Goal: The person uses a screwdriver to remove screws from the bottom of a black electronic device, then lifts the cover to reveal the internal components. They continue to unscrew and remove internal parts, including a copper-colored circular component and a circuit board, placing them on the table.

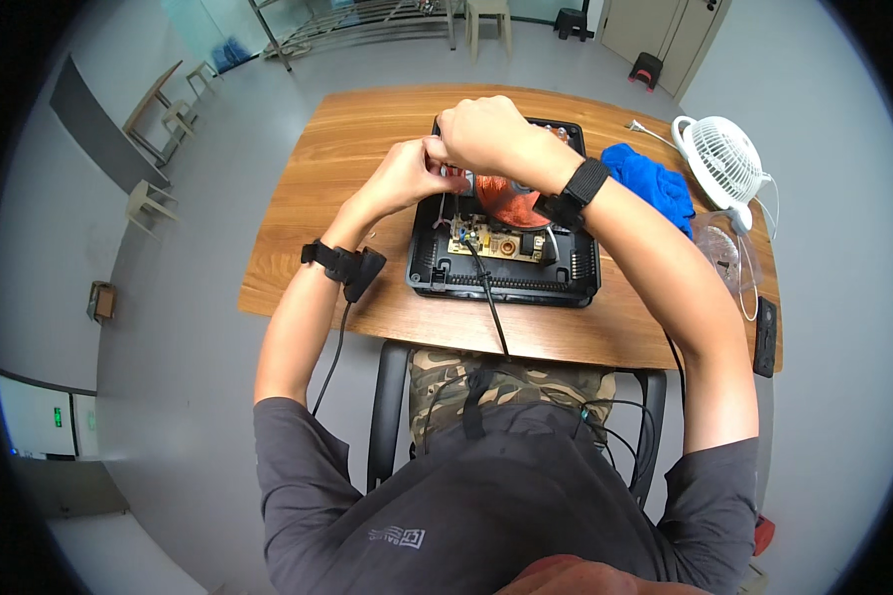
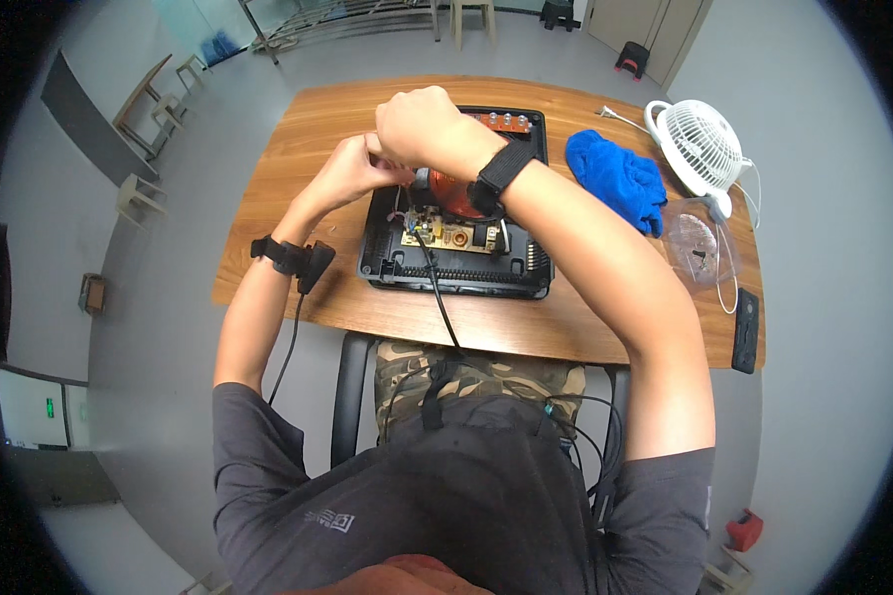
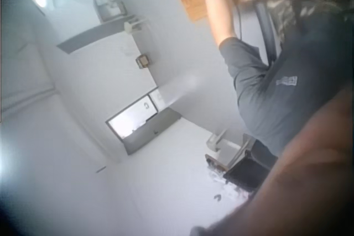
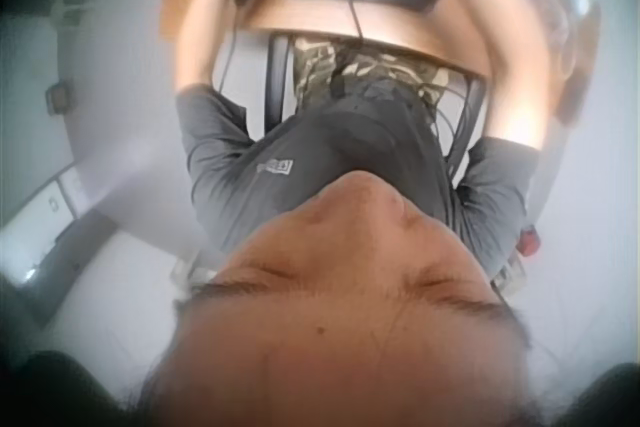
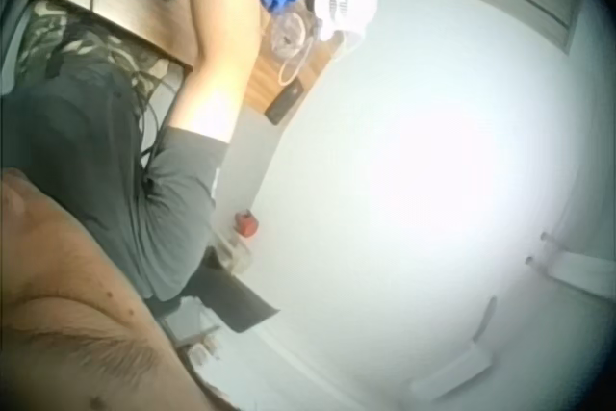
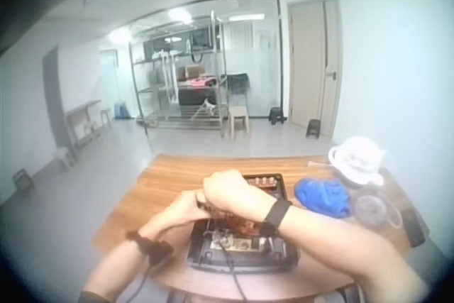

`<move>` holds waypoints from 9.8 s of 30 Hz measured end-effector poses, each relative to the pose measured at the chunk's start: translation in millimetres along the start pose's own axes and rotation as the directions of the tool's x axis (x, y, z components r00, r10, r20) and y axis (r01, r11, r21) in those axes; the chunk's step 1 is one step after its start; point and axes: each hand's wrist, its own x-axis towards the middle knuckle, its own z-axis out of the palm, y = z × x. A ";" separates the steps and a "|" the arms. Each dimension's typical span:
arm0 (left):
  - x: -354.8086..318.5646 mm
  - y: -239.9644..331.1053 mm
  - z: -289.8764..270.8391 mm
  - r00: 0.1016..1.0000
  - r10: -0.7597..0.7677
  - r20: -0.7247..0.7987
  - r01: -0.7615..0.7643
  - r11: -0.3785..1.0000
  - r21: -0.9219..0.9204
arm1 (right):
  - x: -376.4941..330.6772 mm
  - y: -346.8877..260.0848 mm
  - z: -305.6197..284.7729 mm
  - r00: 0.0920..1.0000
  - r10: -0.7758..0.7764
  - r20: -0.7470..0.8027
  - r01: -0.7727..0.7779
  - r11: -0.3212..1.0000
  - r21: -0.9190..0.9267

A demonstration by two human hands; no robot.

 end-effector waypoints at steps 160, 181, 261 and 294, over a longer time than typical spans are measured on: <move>-48.8 -29.4 -12.5 0.993 -0.075 -0.092 0.093 0.973 0.211 | -0.9 -36.1 -33.5 0.919 0.146 -0.367 0.021 0.909 0.415; -64.7 -83.6 -28.1 0.976 -0.132 -0.173 0.172 0.955 0.240 | 26.5 -46.5 -17.0 0.935 0.154 -0.320 0.013 0.885 0.466; -58.2 15.0 -1.8 0.992 0.020 0.121 -0.046 0.975 0.218 | -50.7 -31.1 18.0 0.962 -0.010 -0.274 0.148 0.860 0.489; -46.6 24.4 7.4 0.995 0.013 0.096 -0.033 0.978 0.205 | -57.6 -34.3 12.0 0.956 -0.004 -0.292 0.065 0.978 0.199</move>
